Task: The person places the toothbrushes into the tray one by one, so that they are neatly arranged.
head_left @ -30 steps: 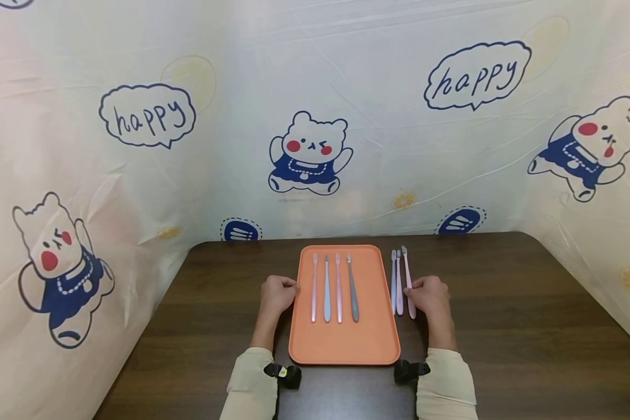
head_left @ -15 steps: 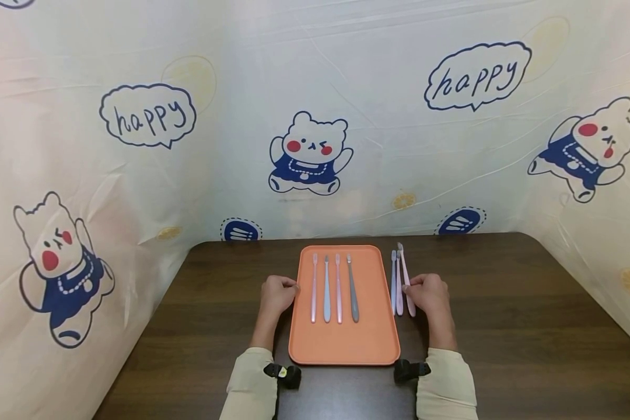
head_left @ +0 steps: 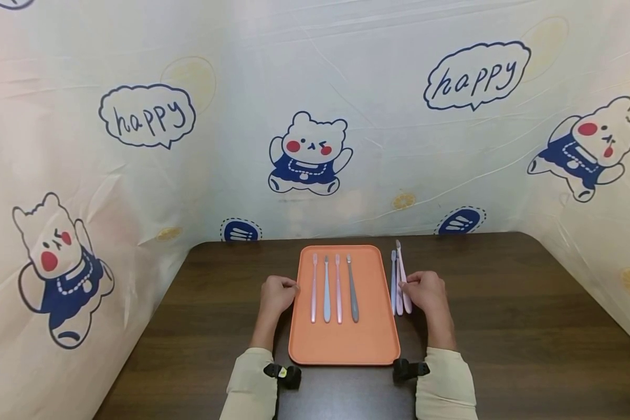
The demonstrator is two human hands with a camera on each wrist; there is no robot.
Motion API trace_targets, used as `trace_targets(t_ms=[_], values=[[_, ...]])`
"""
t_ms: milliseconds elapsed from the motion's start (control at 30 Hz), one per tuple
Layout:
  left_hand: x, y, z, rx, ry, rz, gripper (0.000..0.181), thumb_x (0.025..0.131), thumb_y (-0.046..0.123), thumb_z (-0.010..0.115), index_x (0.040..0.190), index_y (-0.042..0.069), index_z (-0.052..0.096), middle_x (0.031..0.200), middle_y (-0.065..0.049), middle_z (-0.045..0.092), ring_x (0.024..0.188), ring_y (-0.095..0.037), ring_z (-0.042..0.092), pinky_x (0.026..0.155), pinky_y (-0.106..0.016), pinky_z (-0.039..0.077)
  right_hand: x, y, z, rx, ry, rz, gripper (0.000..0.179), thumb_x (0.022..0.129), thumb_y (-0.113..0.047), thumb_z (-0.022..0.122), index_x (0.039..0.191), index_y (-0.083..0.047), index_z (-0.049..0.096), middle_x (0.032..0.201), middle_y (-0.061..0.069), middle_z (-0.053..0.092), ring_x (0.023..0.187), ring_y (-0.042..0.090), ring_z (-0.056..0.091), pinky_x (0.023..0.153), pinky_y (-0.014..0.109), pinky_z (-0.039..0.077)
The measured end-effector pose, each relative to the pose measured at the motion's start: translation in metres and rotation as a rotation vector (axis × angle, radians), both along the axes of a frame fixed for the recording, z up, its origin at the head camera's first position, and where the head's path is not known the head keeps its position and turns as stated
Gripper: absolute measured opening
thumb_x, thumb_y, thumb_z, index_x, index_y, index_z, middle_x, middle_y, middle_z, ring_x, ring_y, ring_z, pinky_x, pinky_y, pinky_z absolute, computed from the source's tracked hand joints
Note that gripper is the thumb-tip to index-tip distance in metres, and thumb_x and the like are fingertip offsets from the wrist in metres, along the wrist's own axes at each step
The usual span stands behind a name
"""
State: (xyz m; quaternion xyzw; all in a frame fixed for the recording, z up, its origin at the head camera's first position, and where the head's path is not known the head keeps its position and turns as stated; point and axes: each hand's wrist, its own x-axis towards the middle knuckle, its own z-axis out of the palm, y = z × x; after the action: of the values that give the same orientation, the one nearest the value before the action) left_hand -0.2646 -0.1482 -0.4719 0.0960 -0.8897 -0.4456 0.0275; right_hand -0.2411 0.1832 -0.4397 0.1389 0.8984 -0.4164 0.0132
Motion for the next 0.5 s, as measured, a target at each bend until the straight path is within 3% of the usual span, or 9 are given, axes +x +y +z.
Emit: trace_targets(t_ms=[267, 500], values=[[-0.0003, -0.0001, -0.0007, -0.007, -0.002, 0.001, 0.015, 0.087, 0.012, 0.070, 0.092, 0.003, 0.081, 0.093, -0.014, 0.078, 0.077, -0.020, 0.068, 0.061, -0.029, 0.052, -0.0008, -0.0049, 0.0008, -0.021, 0.009, 0.023, 0.028, 0.093, -0.017, 0.070, 0.110, 0.005, 0.073, 0.095, 0.018, 0.076, 0.071, 0.015, 0.066, 0.062, 0.025, 0.049], [0.0002, -0.0001, -0.0001, -0.001, -0.006, 0.003, 0.016, 0.087, 0.012, 0.069, 0.093, 0.003, 0.081, 0.093, -0.014, 0.078, 0.077, -0.020, 0.068, 0.062, -0.030, 0.053, -0.0003, -0.0099, 0.0018, -0.056, -0.009, 0.034, 0.027, 0.093, -0.015, 0.070, 0.110, 0.006, 0.072, 0.093, 0.019, 0.073, 0.070, 0.017, 0.064, 0.062, 0.026, 0.049]])
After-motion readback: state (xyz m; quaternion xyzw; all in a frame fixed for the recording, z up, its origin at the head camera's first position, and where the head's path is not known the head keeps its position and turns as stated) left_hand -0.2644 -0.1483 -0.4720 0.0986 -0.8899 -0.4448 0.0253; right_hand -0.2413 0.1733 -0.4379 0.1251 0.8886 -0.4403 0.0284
